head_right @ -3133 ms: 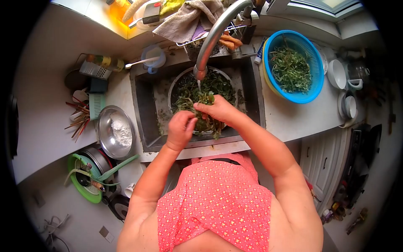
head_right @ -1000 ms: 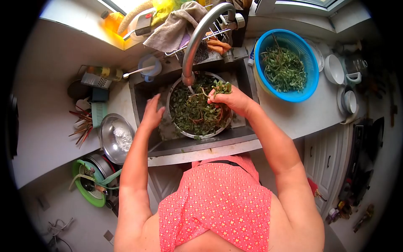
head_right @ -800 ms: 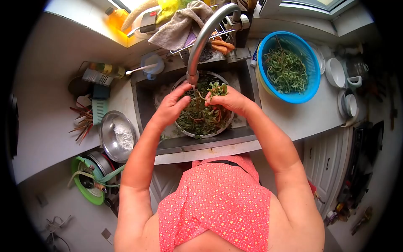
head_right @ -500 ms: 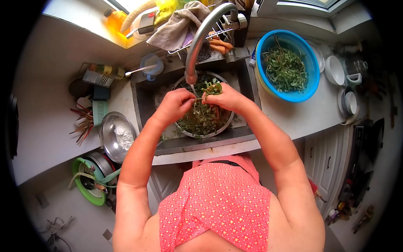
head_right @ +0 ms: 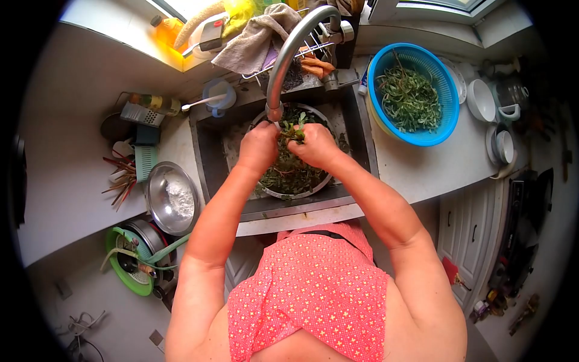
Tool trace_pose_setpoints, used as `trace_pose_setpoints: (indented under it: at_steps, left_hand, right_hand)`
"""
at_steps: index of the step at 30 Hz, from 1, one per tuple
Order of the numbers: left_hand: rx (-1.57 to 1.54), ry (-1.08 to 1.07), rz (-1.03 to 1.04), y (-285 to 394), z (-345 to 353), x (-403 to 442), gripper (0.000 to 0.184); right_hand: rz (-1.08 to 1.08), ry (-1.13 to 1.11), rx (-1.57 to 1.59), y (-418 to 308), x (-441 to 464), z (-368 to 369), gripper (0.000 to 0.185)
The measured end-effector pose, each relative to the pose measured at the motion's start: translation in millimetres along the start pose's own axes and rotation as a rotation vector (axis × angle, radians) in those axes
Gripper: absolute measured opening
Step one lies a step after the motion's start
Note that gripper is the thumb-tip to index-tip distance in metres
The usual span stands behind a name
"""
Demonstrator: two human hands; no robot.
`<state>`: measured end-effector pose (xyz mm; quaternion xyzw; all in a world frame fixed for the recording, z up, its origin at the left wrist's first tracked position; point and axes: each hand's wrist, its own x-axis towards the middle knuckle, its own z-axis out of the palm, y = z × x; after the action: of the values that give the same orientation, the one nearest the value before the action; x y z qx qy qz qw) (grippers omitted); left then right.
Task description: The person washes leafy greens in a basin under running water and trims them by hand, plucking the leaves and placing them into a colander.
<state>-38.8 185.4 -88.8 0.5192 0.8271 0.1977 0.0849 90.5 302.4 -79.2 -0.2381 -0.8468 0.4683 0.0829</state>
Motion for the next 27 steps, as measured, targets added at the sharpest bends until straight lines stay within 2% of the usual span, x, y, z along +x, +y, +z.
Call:
trace_pose_setpoints:
  at_steps: [2,5,6,8,9,11,12,13,14,15,17,19,21,24,26,27]
  left_hand:
    - [0.076,-0.002,0.119,0,1,-1,0.005]
    - [0.159,-0.045,0.163,-3,-6,-1,0.006]
    - [0.159,-0.045,0.160,-13,-8,-5,0.006]
    - [0.070,-0.170,-0.033,-53,-4,-14,0.016]
    - [-0.079,-0.107,-0.013,-59,-8,-15,0.018]
    - [-0.312,-0.162,-0.100,-62,-9,-18,0.013]
    - [-0.309,-0.156,-0.094,-60,-11,-13,0.013]
    - [-0.595,-0.261,-0.286,-57,-11,-9,0.011]
    - [-0.881,-0.367,-0.482,-53,-12,-7,0.012]
    - [-0.881,-0.365,-0.480,-44,-16,-4,0.012]
    - [-1.069,-0.310,-0.465,-21,-26,3,0.012]
    - [-1.095,-0.308,-0.417,-14,-27,9,0.011]
    - [-1.132,-0.294,-0.356,-12,-27,11,0.009]
    - [-1.013,-0.339,-0.358,-22,-23,11,0.006]
    - [-0.929,-0.342,-0.342,-22,-23,8,0.005]
    - [-0.843,-0.347,-0.324,-22,-24,6,0.004]
  right_hand:
    - [0.013,-0.019,0.009,2,-2,-2,0.015]
    - [0.084,-0.071,0.100,-5,-9,-12,0.014]
    - [0.094,-0.130,0.225,-16,-13,-22,0.013]
    - [0.084,-0.160,0.472,-21,-20,-31,0.010]
    - [0.086,-0.149,0.473,-19,-17,-34,0.010]
    - [0.177,-0.134,0.502,-12,-14,-35,0.015]
    - [0.165,-0.134,0.438,-4,-9,-27,0.018]
    - [0.189,-0.174,0.529,-1,-6,-20,0.019]
    - [0.169,-0.168,0.483,5,-2,-11,0.018]
    - [0.150,-0.164,0.437,10,2,-2,0.017]
    - [0.071,-0.139,0.414,11,8,12,0.017]
    - [-0.003,-0.030,0.417,13,12,24,0.020]
    - [0.005,-0.021,0.396,16,14,26,0.023]
    - [-0.008,-0.102,0.321,14,18,16,0.025]
    - [-0.007,-0.213,0.086,4,18,4,0.026]
    - [-0.006,-0.215,0.085,3,17,3,0.026]
